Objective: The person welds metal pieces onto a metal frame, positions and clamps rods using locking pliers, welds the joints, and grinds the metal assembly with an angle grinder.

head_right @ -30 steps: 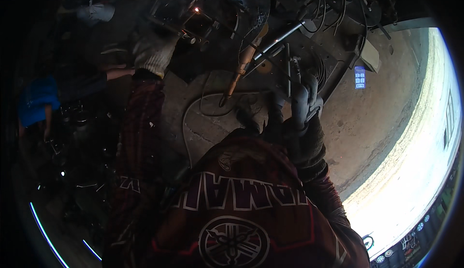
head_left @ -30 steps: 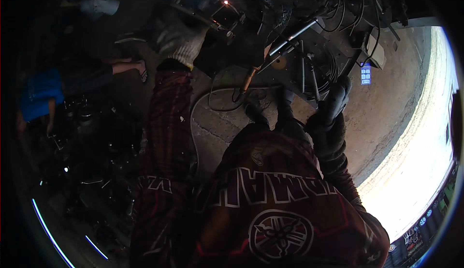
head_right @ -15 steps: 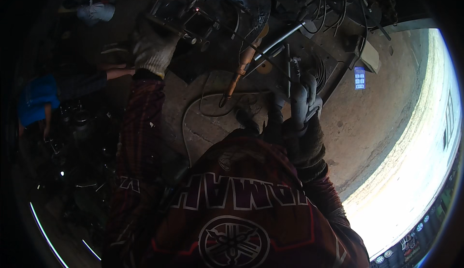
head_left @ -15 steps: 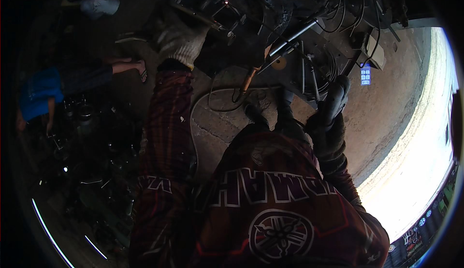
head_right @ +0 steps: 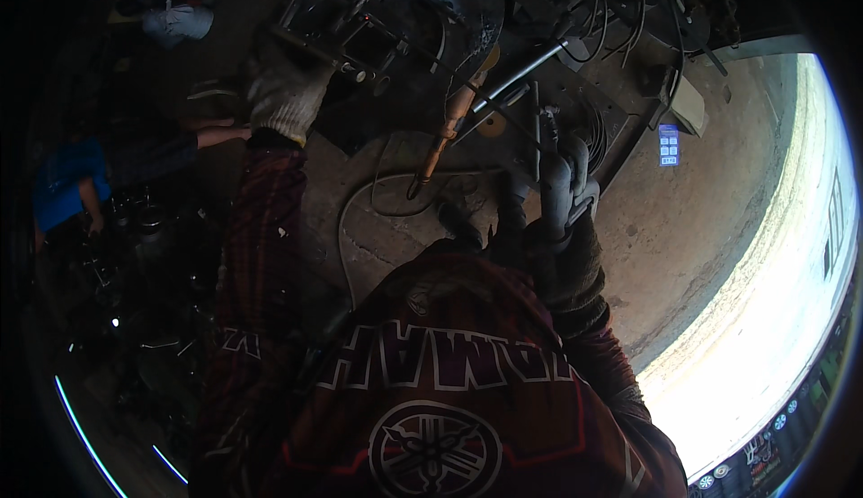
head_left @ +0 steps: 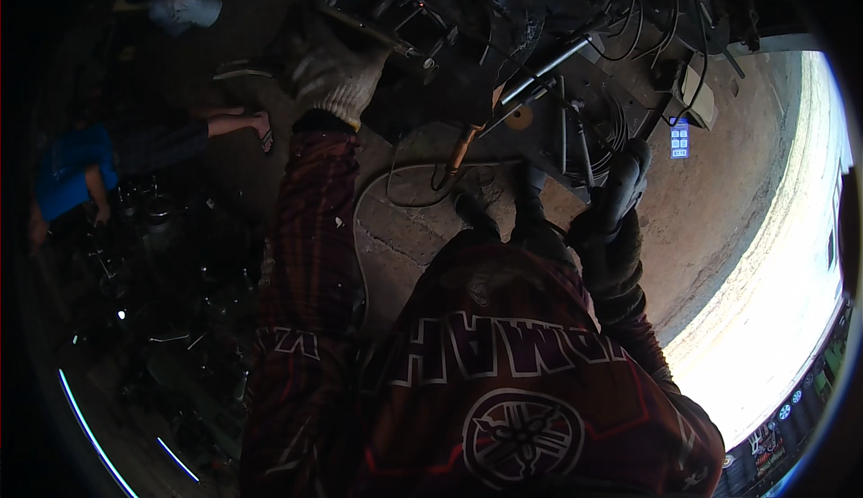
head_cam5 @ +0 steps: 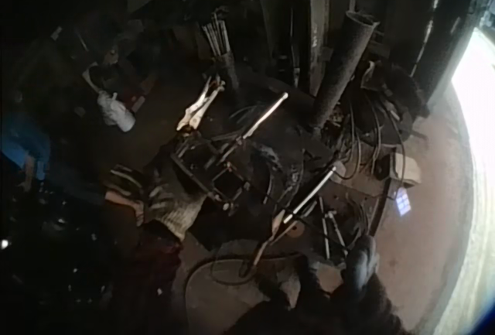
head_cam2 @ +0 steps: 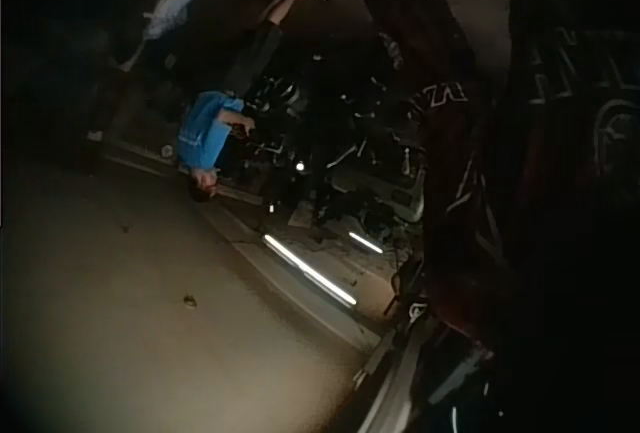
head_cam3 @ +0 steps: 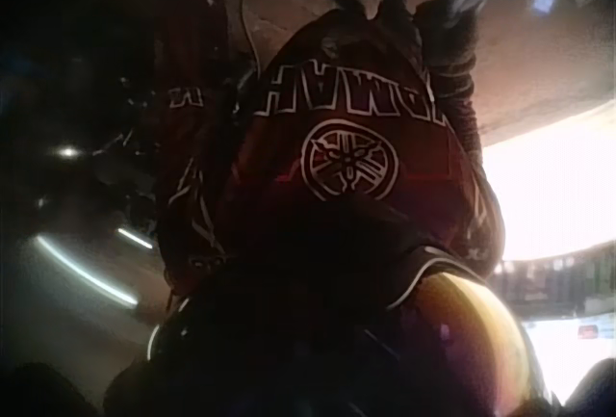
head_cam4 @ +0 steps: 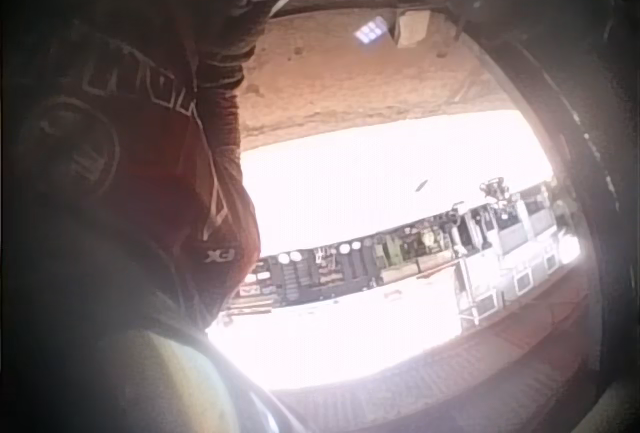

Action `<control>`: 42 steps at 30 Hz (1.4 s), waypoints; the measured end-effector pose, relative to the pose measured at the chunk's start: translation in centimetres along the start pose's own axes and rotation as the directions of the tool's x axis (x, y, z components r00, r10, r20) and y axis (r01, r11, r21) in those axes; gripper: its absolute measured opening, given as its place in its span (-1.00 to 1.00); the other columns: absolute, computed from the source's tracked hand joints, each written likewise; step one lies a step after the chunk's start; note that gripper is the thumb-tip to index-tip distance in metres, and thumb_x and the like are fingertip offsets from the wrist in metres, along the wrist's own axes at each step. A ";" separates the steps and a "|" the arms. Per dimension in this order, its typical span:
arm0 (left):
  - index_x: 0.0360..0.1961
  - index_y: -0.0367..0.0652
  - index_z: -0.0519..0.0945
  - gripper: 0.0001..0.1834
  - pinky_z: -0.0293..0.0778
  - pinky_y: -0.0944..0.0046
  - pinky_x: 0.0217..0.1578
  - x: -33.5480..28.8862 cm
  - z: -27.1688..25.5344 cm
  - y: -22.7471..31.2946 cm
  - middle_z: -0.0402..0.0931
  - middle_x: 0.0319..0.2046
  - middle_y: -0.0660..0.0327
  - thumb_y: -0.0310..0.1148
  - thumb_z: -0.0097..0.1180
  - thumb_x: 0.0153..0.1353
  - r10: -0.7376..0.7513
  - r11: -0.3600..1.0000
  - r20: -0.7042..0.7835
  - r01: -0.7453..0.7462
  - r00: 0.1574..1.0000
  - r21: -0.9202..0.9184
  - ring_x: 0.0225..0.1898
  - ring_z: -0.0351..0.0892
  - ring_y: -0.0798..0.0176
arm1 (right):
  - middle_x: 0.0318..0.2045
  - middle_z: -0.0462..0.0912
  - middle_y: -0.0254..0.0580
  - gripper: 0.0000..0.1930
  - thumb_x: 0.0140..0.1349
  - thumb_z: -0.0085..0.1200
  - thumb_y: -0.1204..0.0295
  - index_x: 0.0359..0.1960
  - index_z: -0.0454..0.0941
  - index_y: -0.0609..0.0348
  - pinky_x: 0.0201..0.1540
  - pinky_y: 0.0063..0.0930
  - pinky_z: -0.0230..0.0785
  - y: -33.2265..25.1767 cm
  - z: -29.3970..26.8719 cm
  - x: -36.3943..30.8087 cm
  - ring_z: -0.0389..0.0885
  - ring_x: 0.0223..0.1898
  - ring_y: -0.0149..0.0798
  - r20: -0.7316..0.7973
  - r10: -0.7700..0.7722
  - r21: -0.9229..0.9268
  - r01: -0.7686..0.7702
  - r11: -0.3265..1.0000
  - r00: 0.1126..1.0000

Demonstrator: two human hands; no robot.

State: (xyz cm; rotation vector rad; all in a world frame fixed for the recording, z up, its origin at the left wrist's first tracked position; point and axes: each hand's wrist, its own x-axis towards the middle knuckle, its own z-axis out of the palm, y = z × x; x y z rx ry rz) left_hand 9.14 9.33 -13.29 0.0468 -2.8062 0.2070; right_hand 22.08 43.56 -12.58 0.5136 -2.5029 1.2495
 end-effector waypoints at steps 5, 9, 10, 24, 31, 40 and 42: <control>0.28 -0.25 0.29 -0.17 0.42 -0.17 0.10 -0.1 0.6 0.1 0.45 0.07 -0.15 0.23 0.06 0.25 -0.069 0.993 0.073 0.076 0.995 -0.095 0.00 0.52 -0.15 | -0.02 0.37 0.17 -0.38 -0.09 0.04 0.72 0.14 0.29 0.31 -0.19 -0.04 0.34 1.6 0.4 0.1 0.42 -0.20 0.25 -0.039 -0.071 -0.051 0.069 0.996 0.997; 0.30 -0.20 0.30 -0.21 0.43 -0.23 0.07 -0.2 -0.5 0.4 0.44 0.05 -0.22 0.22 0.00 0.29 -0.086 0.992 0.093 0.093 0.992 -0.084 -0.05 0.52 -0.22 | -0.02 0.36 0.19 -0.31 -0.18 -0.05 0.75 0.17 0.26 0.32 -0.18 -0.04 0.32 1.5 0.5 0.7 0.39 -0.22 0.24 -0.028 -0.105 -0.014 0.105 0.994 0.994; 0.30 -0.19 0.30 -0.22 0.44 -0.25 0.06 -0.3 -0.5 0.2 0.43 0.05 -0.23 0.22 -0.01 0.30 -0.081 0.993 0.096 0.088 0.992 -0.075 -0.06 0.52 -0.24 | 0.03 0.36 0.20 -0.25 -0.17 -0.05 0.75 0.24 0.23 0.31 -0.15 -0.07 0.34 1.9 0.6 0.7 0.40 -0.20 0.24 -0.044 -0.158 -0.018 0.158 0.987 0.986; 0.37 0.05 0.32 -0.32 0.42 -0.48 0.01 -0.5 0.8 -1.0 0.35 0.04 -0.45 0.23 -0.20 0.40 0.172 0.959 0.274 -0.224 0.946 0.175 -0.16 0.51 -0.48 | -0.15 0.61 -0.16 -0.46 0.39 0.08 0.25 0.28 0.29 0.34 -0.25 -0.43 0.50 2.4 -0.9 -7.9 0.64 -0.22 -0.30 0.156 0.558 0.477 -0.557 0.680 0.815; 0.38 -0.04 0.28 -0.16 0.31 -0.44 0.17 -0.7 0.5 0.1 0.21 0.23 -0.44 0.37 -0.18 0.32 0.067 0.994 -0.033 -0.070 0.997 -0.085 0.05 0.41 -0.49 | -0.23 0.63 -0.18 -0.41 0.39 0.10 0.18 0.30 0.28 0.33 -0.27 -0.43 0.49 2.3 -1.6 -8.3 0.64 -0.31 -0.32 0.186 0.490 0.418 -0.520 0.745 0.851; 0.43 -0.41 0.04 0.20 0.17 -0.16 0.36 0.2 0.8 0.1 0.09 0.36 -0.31 0.52 -0.13 0.18 -0.063 0.986 0.259 0.100 0.964 -0.132 0.34 0.18 -0.29 | -0.24 0.63 -0.21 -0.36 0.39 0.08 0.11 0.32 0.28 0.34 -0.24 -0.43 0.47 1.3 -2.2 -7.8 0.64 -0.32 -0.32 0.151 0.496 0.463 -0.505 0.729 0.855; 0.43 -0.40 0.05 0.23 0.26 -0.16 0.31 0.4 1.6 0.2 0.21 0.30 -0.28 0.53 -0.07 0.13 -0.051 0.986 0.089 0.064 0.995 -0.153 0.29 0.28 -0.28 | -0.24 0.63 -0.21 -0.36 0.39 0.09 0.11 0.31 0.28 0.34 -0.25 -0.43 0.47 1.6 -2.3 -8.1 0.64 -0.32 -0.32 0.150 0.500 0.469 -0.507 0.723 0.853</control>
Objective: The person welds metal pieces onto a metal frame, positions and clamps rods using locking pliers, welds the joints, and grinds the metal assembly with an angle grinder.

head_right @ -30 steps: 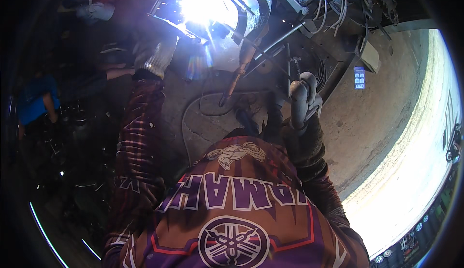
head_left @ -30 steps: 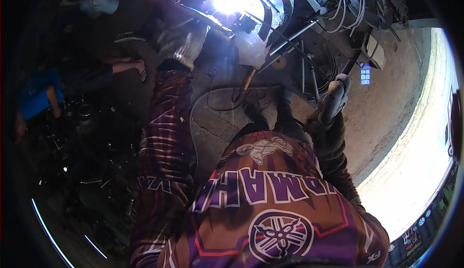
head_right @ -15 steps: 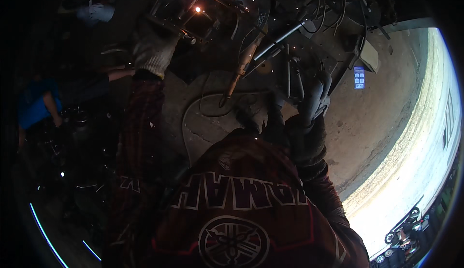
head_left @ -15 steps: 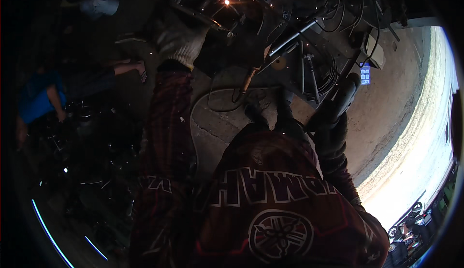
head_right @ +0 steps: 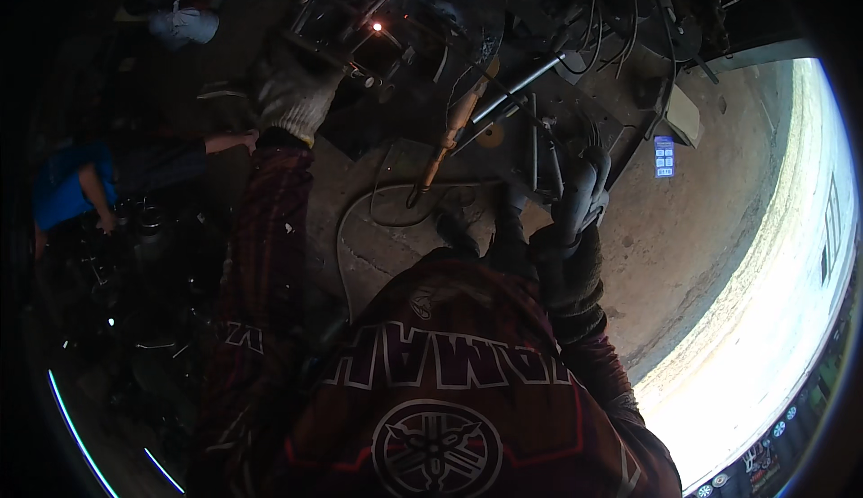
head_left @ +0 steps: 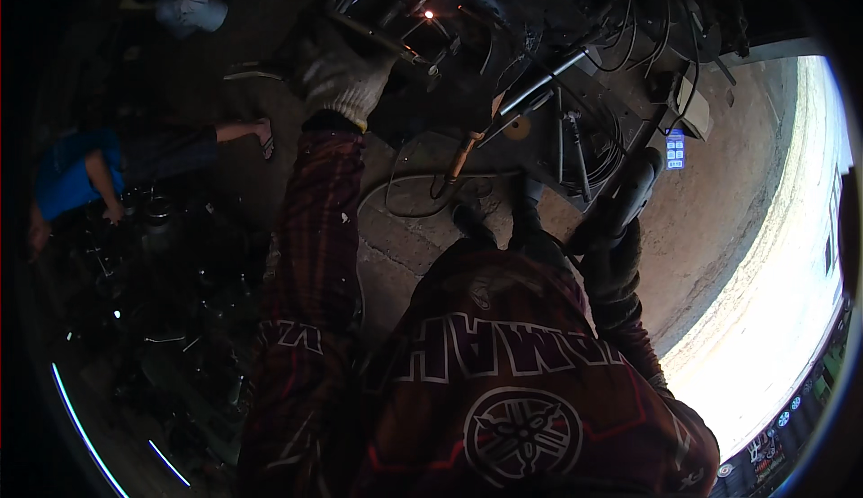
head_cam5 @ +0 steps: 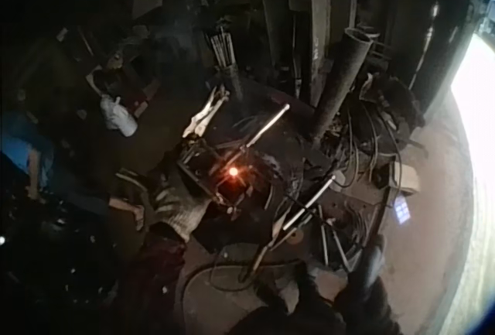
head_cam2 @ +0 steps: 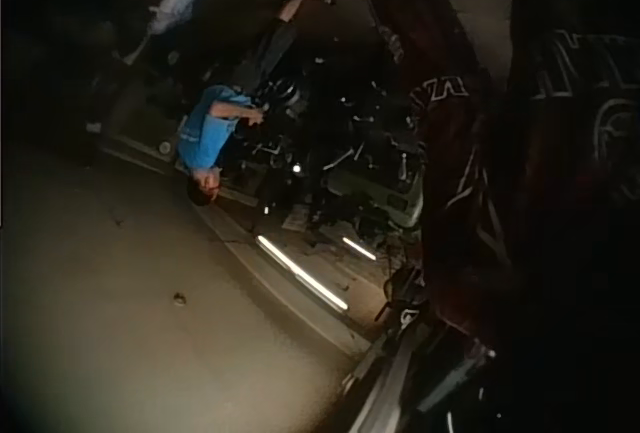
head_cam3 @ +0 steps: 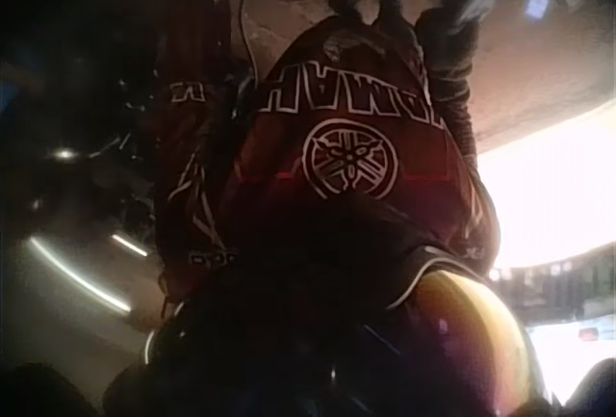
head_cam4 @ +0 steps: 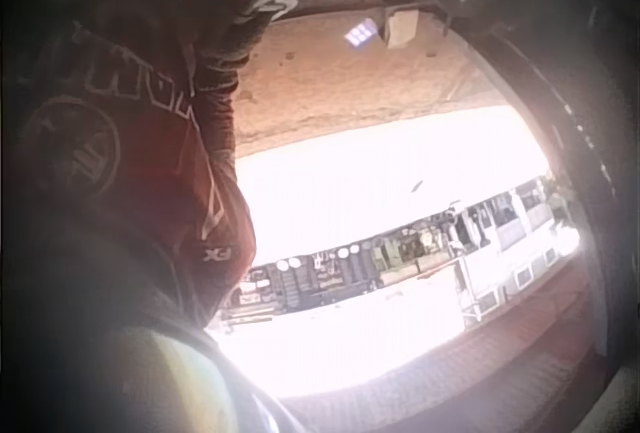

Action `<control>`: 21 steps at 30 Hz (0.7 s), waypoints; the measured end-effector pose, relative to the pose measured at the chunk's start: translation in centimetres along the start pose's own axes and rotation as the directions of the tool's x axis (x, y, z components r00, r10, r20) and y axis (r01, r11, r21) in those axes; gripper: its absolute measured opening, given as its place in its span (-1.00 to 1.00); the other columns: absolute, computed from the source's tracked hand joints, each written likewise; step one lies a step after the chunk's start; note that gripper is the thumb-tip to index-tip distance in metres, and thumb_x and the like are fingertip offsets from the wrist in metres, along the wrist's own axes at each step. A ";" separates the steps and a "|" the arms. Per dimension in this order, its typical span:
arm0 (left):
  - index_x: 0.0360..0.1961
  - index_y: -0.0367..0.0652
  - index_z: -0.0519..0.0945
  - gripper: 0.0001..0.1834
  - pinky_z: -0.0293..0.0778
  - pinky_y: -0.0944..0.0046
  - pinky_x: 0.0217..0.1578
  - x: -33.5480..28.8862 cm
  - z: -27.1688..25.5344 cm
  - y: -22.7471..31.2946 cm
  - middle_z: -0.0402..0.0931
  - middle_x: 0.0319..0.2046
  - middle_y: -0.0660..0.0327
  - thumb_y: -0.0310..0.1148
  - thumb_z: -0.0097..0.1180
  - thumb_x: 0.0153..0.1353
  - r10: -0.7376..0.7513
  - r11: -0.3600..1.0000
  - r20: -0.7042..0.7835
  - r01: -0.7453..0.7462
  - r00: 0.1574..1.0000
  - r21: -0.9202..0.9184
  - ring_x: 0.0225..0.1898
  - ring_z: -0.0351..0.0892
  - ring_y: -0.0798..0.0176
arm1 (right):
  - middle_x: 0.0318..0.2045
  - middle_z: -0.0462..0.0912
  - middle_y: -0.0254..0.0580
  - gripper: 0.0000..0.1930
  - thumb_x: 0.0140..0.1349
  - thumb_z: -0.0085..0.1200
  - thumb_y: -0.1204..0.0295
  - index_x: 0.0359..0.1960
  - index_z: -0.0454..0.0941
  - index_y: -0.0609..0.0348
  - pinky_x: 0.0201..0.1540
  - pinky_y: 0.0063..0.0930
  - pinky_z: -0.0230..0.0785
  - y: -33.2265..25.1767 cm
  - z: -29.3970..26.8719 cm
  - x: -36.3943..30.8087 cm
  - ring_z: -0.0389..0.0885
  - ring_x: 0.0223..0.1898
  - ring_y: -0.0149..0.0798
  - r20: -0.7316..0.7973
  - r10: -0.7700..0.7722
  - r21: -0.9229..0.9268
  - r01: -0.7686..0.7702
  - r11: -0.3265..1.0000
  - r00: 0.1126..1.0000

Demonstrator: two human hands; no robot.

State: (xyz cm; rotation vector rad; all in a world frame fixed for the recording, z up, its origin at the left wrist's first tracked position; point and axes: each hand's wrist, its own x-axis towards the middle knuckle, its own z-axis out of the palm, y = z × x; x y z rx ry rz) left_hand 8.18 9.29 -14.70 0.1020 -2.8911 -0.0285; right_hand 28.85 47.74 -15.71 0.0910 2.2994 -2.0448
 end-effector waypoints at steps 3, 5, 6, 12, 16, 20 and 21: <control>0.43 -0.40 0.04 0.24 0.28 -0.15 0.29 -0.9 1.2 -1.6 0.24 0.28 -0.27 0.53 -0.03 0.11 -0.035 0.998 -0.017 0.036 0.999 0.060 0.27 0.30 -0.28 | -0.25 0.63 -0.21 -0.36 0.38 0.11 0.11 0.31 0.28 0.34 -0.25 -0.43 0.48 -0.1 0.4 -0.1 0.64 -0.33 -0.32 0.038 -0.007 0.028 0.006 1.000 0.999; 0.43 -0.40 0.04 0.25 0.31 -0.14 0.27 -0.5 0.5 -0.9 0.27 0.27 -0.25 0.52 0.00 0.09 -0.045 0.997 -0.015 0.046 0.999 0.062 0.26 0.33 -0.27 | -0.26 0.63 -0.21 -0.36 0.37 0.12 0.11 0.30 0.28 0.34 -0.26 -0.44 0.48 0.0 0.4 -0.2 0.64 -0.33 -0.32 0.037 -0.003 0.029 0.002 1.000 0.999; 0.43 -0.40 0.04 0.26 0.32 -0.13 0.27 -0.5 0.0 -0.6 0.29 0.26 -0.25 0.52 0.02 0.08 -0.052 0.997 -0.018 0.053 0.998 0.058 0.25 0.34 -0.26 | -0.26 0.63 -0.21 -0.36 0.37 0.12 0.11 0.30 0.29 0.34 -0.26 -0.44 0.48 0.1 0.5 -0.2 0.64 -0.33 -0.32 0.042 -0.004 0.029 0.002 1.000 0.999; 0.43 -0.39 0.03 0.30 0.39 -0.09 0.22 -0.2 0.0 -0.8 0.38 0.20 -0.20 0.50 0.13 0.01 -0.022 0.982 -0.086 0.038 0.996 0.186 0.20 0.42 -0.24 | -0.28 0.63 -0.20 -0.35 0.35 0.15 0.12 0.29 0.29 0.34 -0.27 -0.44 0.48 0.3 0.7 -0.3 0.64 -0.34 -0.32 0.062 -0.009 0.037 0.007 0.999 0.998; 0.43 -0.40 0.02 0.31 0.39 -0.06 0.23 -0.6 -2.6 1.0 0.40 0.20 -0.19 0.50 0.15 -0.01 -0.160 0.987 -0.027 0.159 0.987 -0.023 0.21 0.43 -0.21 | -0.29 0.63 -0.20 -0.35 0.34 0.17 0.12 0.28 0.29 0.34 -0.28 -0.44 0.49 0.5 0.6 -0.3 0.64 -0.35 -0.32 0.067 -0.013 0.044 0.010 0.999 0.998; 0.44 -0.38 0.01 0.30 0.30 -0.07 0.29 -1.1 -2.0 0.8 0.32 0.28 -0.17 0.50 0.11 0.02 -0.075 0.983 -0.014 0.076 0.997 0.169 0.27 0.39 -0.13 | -0.30 0.63 -0.20 -0.35 0.33 0.19 0.12 0.27 0.29 0.34 -0.29 -0.44 0.49 0.4 0.4 -0.4 0.64 -0.35 -0.32 0.070 -0.012 0.040 0.009 0.999 0.997; 0.44 -0.36 0.01 0.29 0.28 -0.07 0.29 -1.0 -1.8 0.8 0.31 0.30 -0.17 0.50 0.11 0.02 -0.040 0.970 -0.011 0.041 0.999 0.238 0.28 0.39 -0.12 | -0.30 0.63 -0.20 -0.34 0.32 0.20 0.13 0.27 0.29 0.33 -0.30 -0.44 0.49 0.3 0.5 -0.5 0.64 -0.35 -0.32 0.067 -0.012 0.043 0.009 0.999 0.998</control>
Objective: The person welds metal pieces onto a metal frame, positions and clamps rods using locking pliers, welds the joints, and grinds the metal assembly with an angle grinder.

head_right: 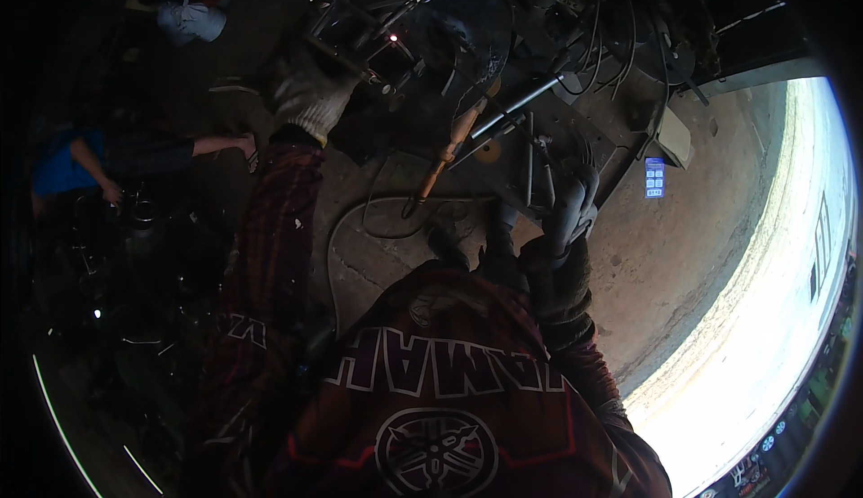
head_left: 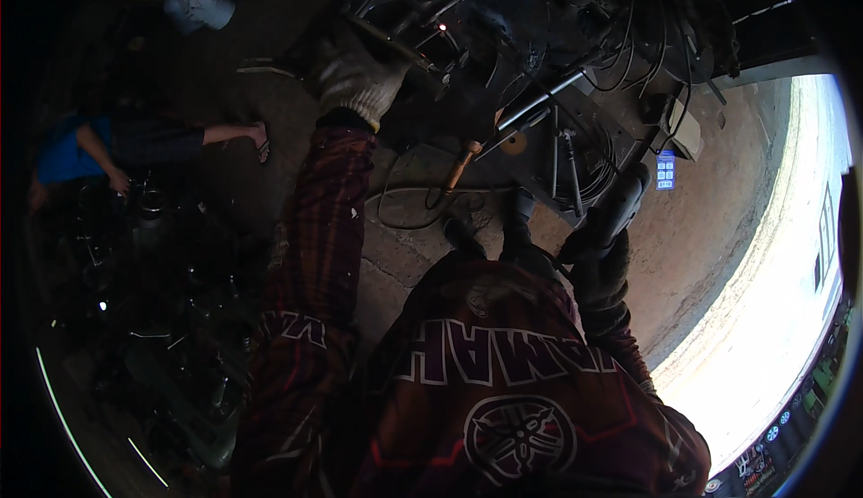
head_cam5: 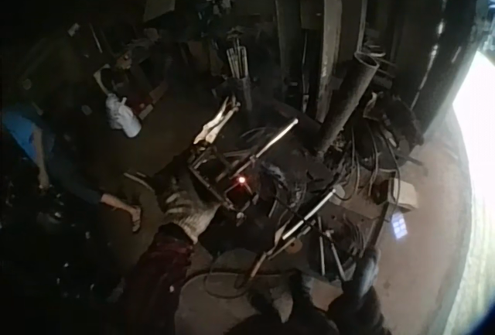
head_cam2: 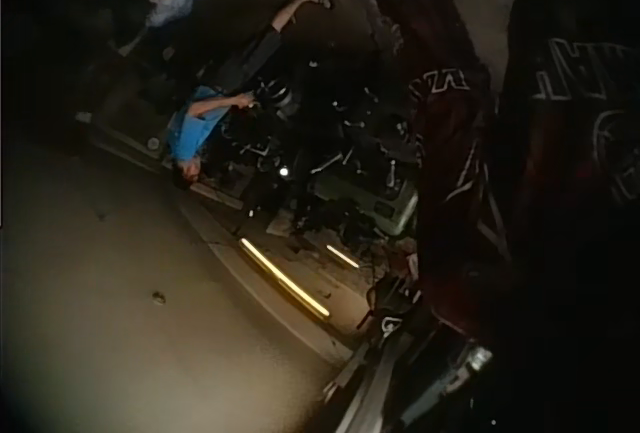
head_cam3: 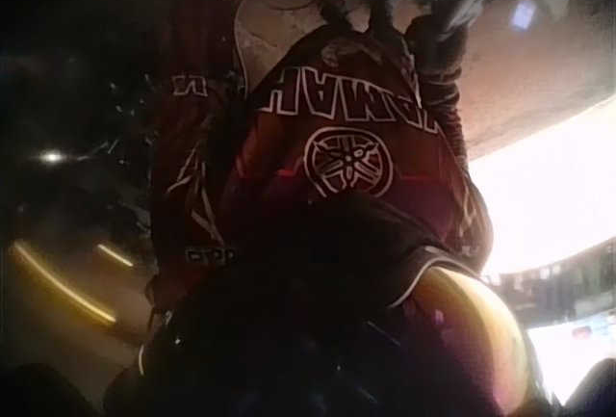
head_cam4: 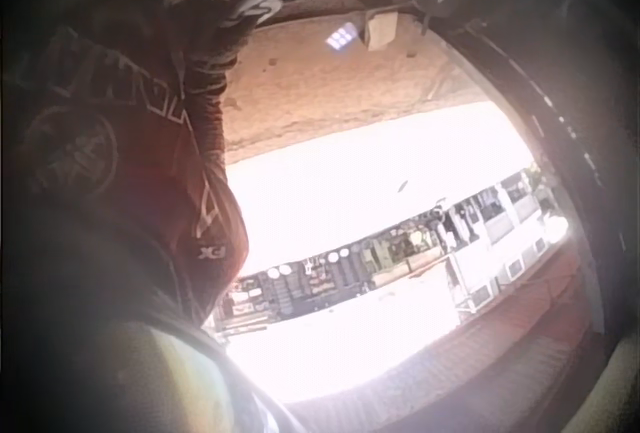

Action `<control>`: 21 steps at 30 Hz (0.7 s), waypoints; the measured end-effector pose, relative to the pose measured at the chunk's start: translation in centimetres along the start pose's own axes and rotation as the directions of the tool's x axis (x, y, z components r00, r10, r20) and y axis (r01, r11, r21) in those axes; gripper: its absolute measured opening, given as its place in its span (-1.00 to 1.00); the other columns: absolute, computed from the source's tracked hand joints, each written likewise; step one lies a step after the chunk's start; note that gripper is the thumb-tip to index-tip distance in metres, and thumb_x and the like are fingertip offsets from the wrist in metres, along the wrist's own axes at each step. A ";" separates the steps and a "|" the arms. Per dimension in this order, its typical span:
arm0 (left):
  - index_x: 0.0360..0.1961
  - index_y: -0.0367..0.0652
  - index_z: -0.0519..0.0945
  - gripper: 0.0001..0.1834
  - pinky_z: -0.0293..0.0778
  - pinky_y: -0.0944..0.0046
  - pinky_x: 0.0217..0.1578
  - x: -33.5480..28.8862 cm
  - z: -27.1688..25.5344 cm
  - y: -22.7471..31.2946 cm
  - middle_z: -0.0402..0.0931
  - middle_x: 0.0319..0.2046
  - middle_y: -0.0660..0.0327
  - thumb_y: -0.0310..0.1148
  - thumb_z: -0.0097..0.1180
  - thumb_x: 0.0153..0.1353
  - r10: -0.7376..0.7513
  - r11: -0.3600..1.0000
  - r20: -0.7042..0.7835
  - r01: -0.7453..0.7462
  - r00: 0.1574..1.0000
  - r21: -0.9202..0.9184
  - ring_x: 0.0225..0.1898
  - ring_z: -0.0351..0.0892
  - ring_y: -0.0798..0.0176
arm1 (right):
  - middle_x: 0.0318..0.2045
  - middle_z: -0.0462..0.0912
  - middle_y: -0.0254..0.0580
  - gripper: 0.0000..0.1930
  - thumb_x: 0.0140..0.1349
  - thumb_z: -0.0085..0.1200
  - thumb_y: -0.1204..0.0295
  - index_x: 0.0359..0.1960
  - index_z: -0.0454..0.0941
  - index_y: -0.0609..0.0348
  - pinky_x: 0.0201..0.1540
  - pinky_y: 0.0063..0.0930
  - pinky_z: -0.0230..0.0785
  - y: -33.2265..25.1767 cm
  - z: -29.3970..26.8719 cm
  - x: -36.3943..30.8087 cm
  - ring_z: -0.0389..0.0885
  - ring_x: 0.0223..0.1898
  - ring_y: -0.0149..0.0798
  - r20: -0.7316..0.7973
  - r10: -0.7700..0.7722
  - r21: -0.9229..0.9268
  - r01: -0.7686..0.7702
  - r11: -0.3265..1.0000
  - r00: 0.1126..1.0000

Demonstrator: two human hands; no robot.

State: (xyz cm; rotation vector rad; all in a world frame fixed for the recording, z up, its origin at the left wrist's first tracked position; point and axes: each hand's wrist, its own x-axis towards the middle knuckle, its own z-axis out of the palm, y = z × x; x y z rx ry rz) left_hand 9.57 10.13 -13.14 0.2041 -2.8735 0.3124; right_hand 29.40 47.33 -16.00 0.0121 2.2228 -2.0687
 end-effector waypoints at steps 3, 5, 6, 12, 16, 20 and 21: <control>0.47 -0.26 0.00 0.27 0.28 -0.07 0.31 0.6 0.1 -0.1 0.24 0.36 -0.14 0.49 0.14 0.01 -0.109 0.959 0.035 0.114 0.993 -0.260 0.30 0.37 -0.11 | -0.30 0.62 -0.21 -0.34 0.32 0.20 0.10 0.27 0.29 0.32 -0.30 -0.45 0.48 -0.7 0.0 0.0 0.63 -0.36 -0.34 -0.011 -0.017 0.040 0.018 0.999 1.000; 0.48 -0.25 0.00 0.28 0.28 -0.07 0.31 0.5 -0.2 -0.1 0.24 0.36 -0.14 0.49 0.15 0.00 -0.175 0.929 0.069 0.188 0.982 -0.319 0.30 0.36 -0.11 | -0.30 0.62 -0.21 -0.32 0.32 0.19 0.08 0.28 0.28 0.31 -0.30 -0.46 0.47 0.2 -0.7 -0.4 0.63 -0.36 -0.34 -0.009 -0.005 0.043 0.006 0.999 1.000; 0.48 -0.25 0.00 0.28 0.29 -0.07 0.30 0.5 -0.3 -0.1 0.24 0.36 -0.14 0.48 0.16 0.00 -0.181 0.926 0.082 0.198 0.980 -0.320 0.30 0.36 -0.11 | -0.30 0.62 -0.22 -0.32 0.32 0.19 0.07 0.28 0.28 0.30 -0.31 -0.46 0.47 0.2 -0.9 -0.5 0.62 -0.36 -0.35 -0.010 0.000 0.044 0.001 0.999 1.000; 0.48 -0.23 -0.01 0.29 0.31 -0.07 0.29 0.6 0.4 -0.3 0.24 0.36 -0.13 0.47 0.20 -0.03 -0.185 0.938 0.149 0.219 0.971 -0.269 0.31 0.36 -0.11 | -0.39 0.61 -0.27 -0.28 0.31 0.20 0.02 0.28 0.26 0.32 -0.37 -0.48 0.45 -0.7 -0.9 -0.4 0.60 -0.46 -0.36 -0.059 0.021 0.119 -0.014 0.993 0.998; 0.49 -0.21 -0.02 0.31 0.33 -0.07 0.28 0.7 0.9 -0.3 0.24 0.35 -0.12 0.45 0.23 -0.04 -0.191 0.935 0.187 0.237 0.963 -0.265 0.31 0.36 -0.11 | -0.44 0.61 -0.25 -0.27 0.31 0.20 0.02 0.28 0.25 0.35 -0.39 -0.49 0.46 -1.4 -0.6 -0.3 0.60 -0.50 -0.35 -0.082 0.018 0.111 -0.009 0.994 0.996; 0.49 -0.20 -0.03 0.32 0.34 -0.07 0.27 0.6 0.9 -0.6 0.25 0.35 -0.11 0.44 0.26 -0.06 -0.212 0.928 0.198 0.260 0.957 -0.267 0.32 0.35 -0.11 | -0.47 0.62 -0.18 -0.26 0.30 0.21 0.03 0.28 0.23 0.36 -0.53 -0.50 0.43 -0.6 -1.1 -0.4 0.60 -0.56 -0.32 -0.096 -0.028 0.114 0.038 0.993 0.995; 0.50 -0.20 -0.03 0.32 0.35 -0.07 0.27 0.7 0.6 -0.3 0.25 0.35 -0.11 0.44 0.26 -0.07 -0.216 0.927 0.193 0.263 0.957 -0.268 0.32 0.35 -0.11 | -0.49 0.62 -0.16 -0.26 0.30 0.21 0.04 0.28 0.23 0.35 -0.59 -0.51 0.40 -0.5 -1.2 -0.5 0.59 -0.59 -0.31 -0.114 -0.041 0.132 0.056 0.990 0.993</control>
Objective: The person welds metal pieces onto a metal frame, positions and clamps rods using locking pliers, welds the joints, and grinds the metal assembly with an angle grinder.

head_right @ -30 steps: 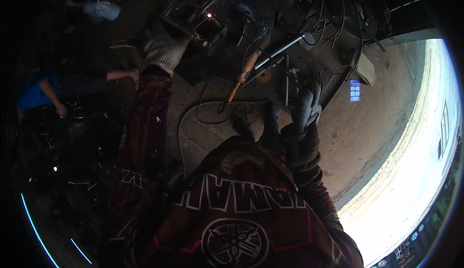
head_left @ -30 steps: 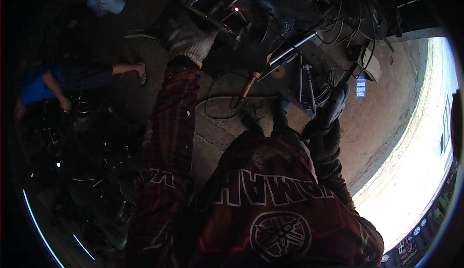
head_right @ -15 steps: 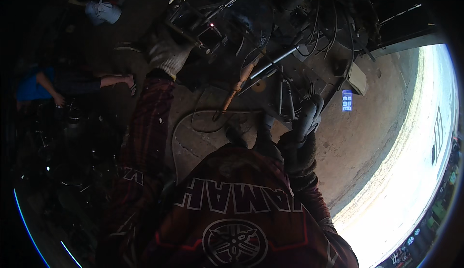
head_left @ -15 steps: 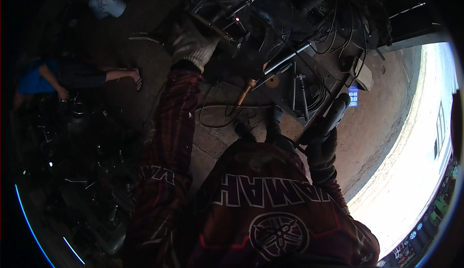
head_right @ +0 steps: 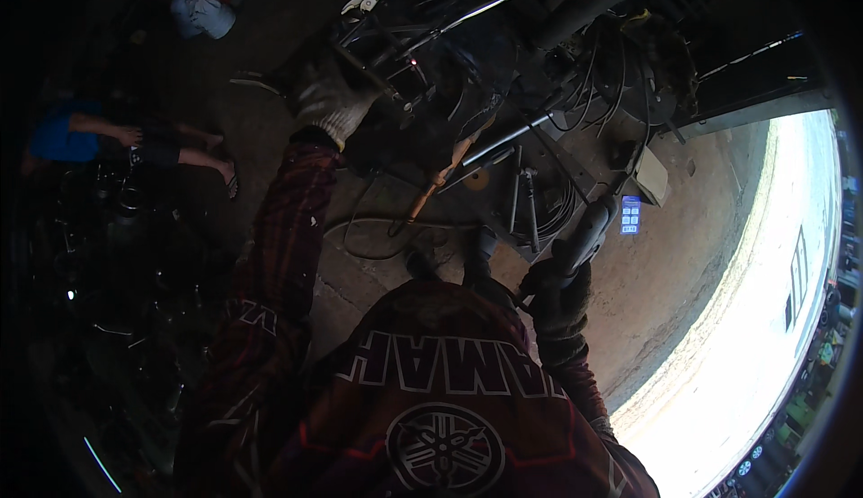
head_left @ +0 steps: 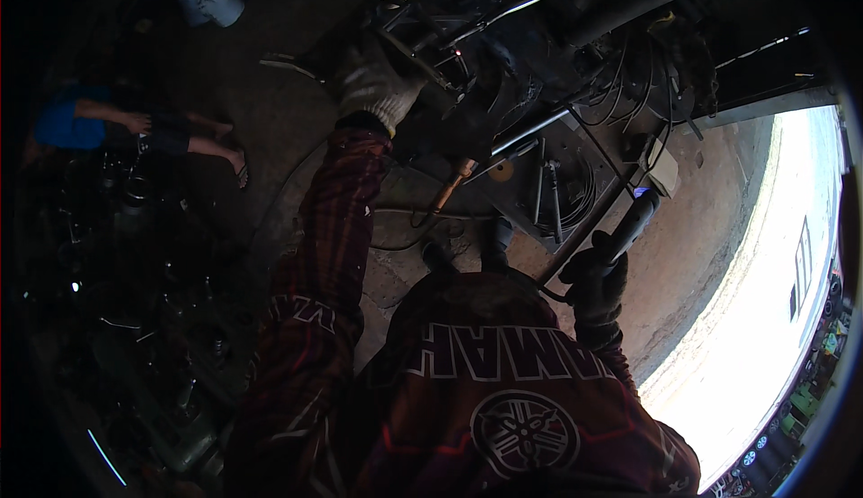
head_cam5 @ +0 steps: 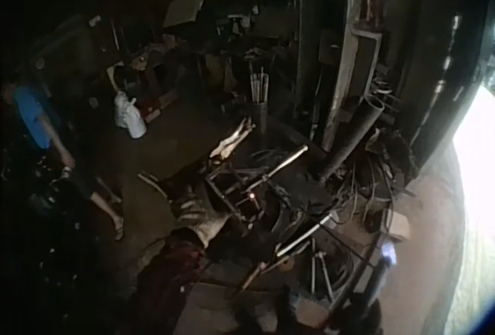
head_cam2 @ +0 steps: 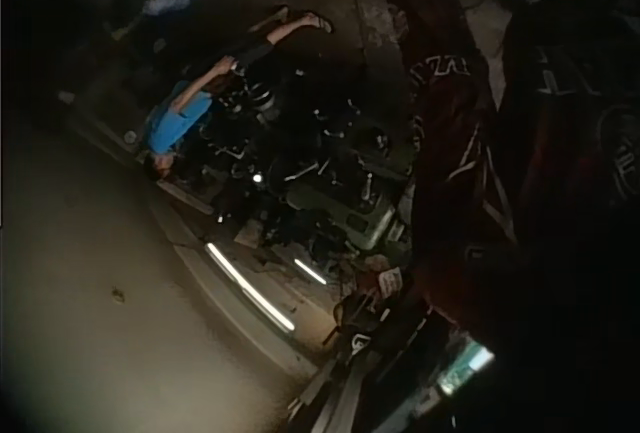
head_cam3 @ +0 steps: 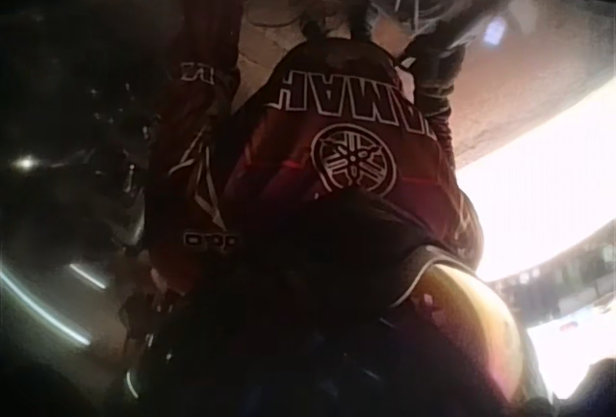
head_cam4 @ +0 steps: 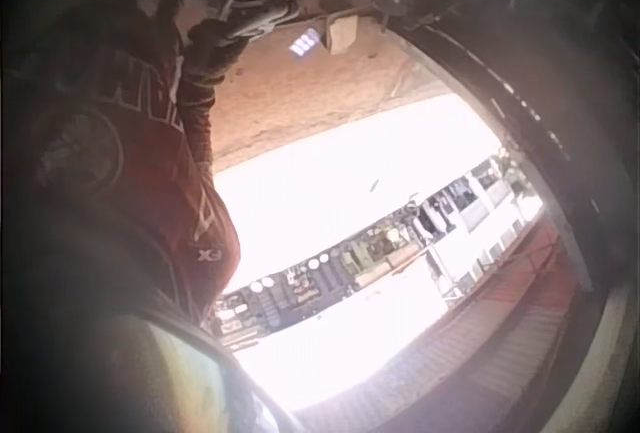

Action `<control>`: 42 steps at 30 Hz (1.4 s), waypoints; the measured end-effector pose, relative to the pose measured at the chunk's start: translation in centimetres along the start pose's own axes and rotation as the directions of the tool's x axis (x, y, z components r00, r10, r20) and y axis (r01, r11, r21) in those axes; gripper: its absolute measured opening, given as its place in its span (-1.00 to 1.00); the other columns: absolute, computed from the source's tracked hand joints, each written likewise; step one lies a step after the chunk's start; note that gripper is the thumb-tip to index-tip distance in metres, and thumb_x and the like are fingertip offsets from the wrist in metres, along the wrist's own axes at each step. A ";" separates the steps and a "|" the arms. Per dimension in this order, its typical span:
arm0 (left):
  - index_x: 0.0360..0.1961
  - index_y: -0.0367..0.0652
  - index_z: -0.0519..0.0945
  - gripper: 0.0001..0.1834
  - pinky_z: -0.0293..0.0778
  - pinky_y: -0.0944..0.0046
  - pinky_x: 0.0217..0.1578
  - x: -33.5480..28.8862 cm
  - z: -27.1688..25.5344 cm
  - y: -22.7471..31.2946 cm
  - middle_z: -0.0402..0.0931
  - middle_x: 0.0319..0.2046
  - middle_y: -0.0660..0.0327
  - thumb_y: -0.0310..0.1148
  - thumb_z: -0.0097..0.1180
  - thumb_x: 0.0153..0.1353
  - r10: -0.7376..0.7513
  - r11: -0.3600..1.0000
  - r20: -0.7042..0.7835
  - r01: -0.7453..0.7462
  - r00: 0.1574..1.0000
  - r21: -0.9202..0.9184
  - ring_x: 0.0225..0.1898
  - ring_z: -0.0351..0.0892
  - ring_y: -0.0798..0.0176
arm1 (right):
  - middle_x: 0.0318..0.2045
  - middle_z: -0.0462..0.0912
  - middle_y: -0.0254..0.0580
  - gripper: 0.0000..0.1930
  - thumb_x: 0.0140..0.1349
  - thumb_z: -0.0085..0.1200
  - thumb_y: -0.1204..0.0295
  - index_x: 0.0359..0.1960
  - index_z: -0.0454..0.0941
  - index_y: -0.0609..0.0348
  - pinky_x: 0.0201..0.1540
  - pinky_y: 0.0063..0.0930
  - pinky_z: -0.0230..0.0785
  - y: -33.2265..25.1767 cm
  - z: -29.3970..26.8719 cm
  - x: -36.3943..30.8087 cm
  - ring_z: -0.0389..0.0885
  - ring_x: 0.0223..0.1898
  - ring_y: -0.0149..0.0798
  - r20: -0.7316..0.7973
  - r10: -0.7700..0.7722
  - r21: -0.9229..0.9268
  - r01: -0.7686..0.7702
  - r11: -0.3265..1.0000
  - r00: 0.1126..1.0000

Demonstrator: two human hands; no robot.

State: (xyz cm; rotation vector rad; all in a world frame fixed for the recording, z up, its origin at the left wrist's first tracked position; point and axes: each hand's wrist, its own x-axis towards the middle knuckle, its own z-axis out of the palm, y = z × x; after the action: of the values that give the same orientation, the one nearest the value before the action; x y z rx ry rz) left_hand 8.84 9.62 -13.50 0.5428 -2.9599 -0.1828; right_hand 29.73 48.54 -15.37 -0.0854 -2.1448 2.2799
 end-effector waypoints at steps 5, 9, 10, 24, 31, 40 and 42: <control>0.50 -0.17 -0.03 0.35 0.41 -0.10 0.21 -1.0 -2.4 1.2 0.24 0.36 -0.09 0.46 0.28 -0.11 0.001 1.000 -0.091 -0.001 0.996 -0.009 0.30 0.38 -0.10 | -0.51 0.62 -0.10 -0.36 0.36 0.14 0.14 0.29 0.22 0.33 -0.70 -0.56 0.33 -0.5 -0.7 0.2 0.56 -0.67 -0.30 0.025 -0.052 -0.025 0.052 0.998 0.998; 0.51 -0.16 -0.05 0.38 0.42 -0.09 0.20 -1.0 -2.7 1.2 0.23 0.36 -0.09 0.48 0.28 -0.14 -0.009 0.998 -0.106 0.003 0.994 -0.056 0.29 0.40 -0.11 | -0.53 0.62 -0.05 -0.43 0.41 0.08 0.25 0.29 0.20 0.33 -0.74 -0.53 0.37 -2.0 -0.3 0.0 0.55 -0.71 -0.27 -0.007 -0.066 -0.028 0.066 0.997 0.998; 0.51 -0.16 -0.05 0.38 0.42 -0.09 0.20 -1.0 -2.7 1.2 0.23 0.36 -0.09 0.48 0.28 -0.14 -0.007 0.998 -0.110 0.000 0.994 -0.067 0.29 0.40 -0.11 | -0.53 0.62 -0.05 -0.43 0.41 0.08 0.25 0.29 0.20 0.33 -0.74 -0.53 0.37 -2.6 -0.2 0.2 0.55 -0.71 -0.27 -0.010 -0.074 -0.036 0.074 0.997 0.997; 0.53 -0.12 -0.09 0.36 0.40 -0.04 0.24 -1.2 -4.0 1.6 0.18 0.42 -0.04 0.43 0.30 -0.11 -0.033 0.998 0.001 0.033 0.999 -0.048 0.34 0.36 -0.06 | -0.27 0.66 -0.05 -0.39 0.35 0.19 0.19 0.28 0.27 0.27 -0.64 -0.47 0.49 -16.7 -2.2 15.0 0.68 -0.54 -0.20 -0.296 -0.542 -0.239 0.489 0.839 0.786; 0.52 -0.08 -0.06 0.33 0.37 -0.02 0.27 -0.7 -3.5 1.9 0.12 0.44 -0.03 0.35 0.36 -0.12 -0.024 0.998 -0.062 0.020 0.998 -0.065 0.36 0.32 -0.06 | -0.27 0.66 -0.13 -0.49 0.39 0.10 0.08 0.16 0.39 0.22 -0.38 -0.41 0.55 -21.2 -3.5 24.3 0.70 -0.36 -0.27 0.027 -0.682 -0.745 0.469 0.474 0.731; 0.47 -0.13 0.05 0.26 0.34 -0.05 0.28 -1.1 -3.2 1.4 0.14 0.41 -0.11 0.32 0.37 -0.12 -0.051 0.994 0.022 0.053 0.998 -0.099 0.37 0.26 -0.13 | -0.20 0.66 -0.17 -0.65 0.46 -0.04 0.22 0.09 0.47 0.22 -0.09 -0.39 0.57 -23.8 -2.1 34.3 0.69 -0.17 -0.28 -0.257 -0.539 -0.069 0.541 0.838 0.802; 0.45 -0.15 0.10 0.22 0.35 -0.05 0.27 -1.2 -1.9 0.7 0.22 0.36 -0.12 0.32 0.35 -0.09 0.003 0.997 -0.107 -0.011 0.994 -0.075 0.35 0.29 -0.13 | -0.19 0.66 -0.18 -0.65 0.45 -0.03 0.22 0.09 0.47 0.21 -0.09 -0.39 0.56 -24.0 -2.3 36.5 0.69 -0.17 -0.27 -0.210 -0.575 -0.190 0.544 0.817 0.791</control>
State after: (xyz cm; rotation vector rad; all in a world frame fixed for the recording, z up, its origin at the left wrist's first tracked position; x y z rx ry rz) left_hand 9.97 10.49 -11.62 0.5157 -2.8380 -0.2549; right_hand -7.35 53.90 7.22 0.2174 -1.8448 1.6960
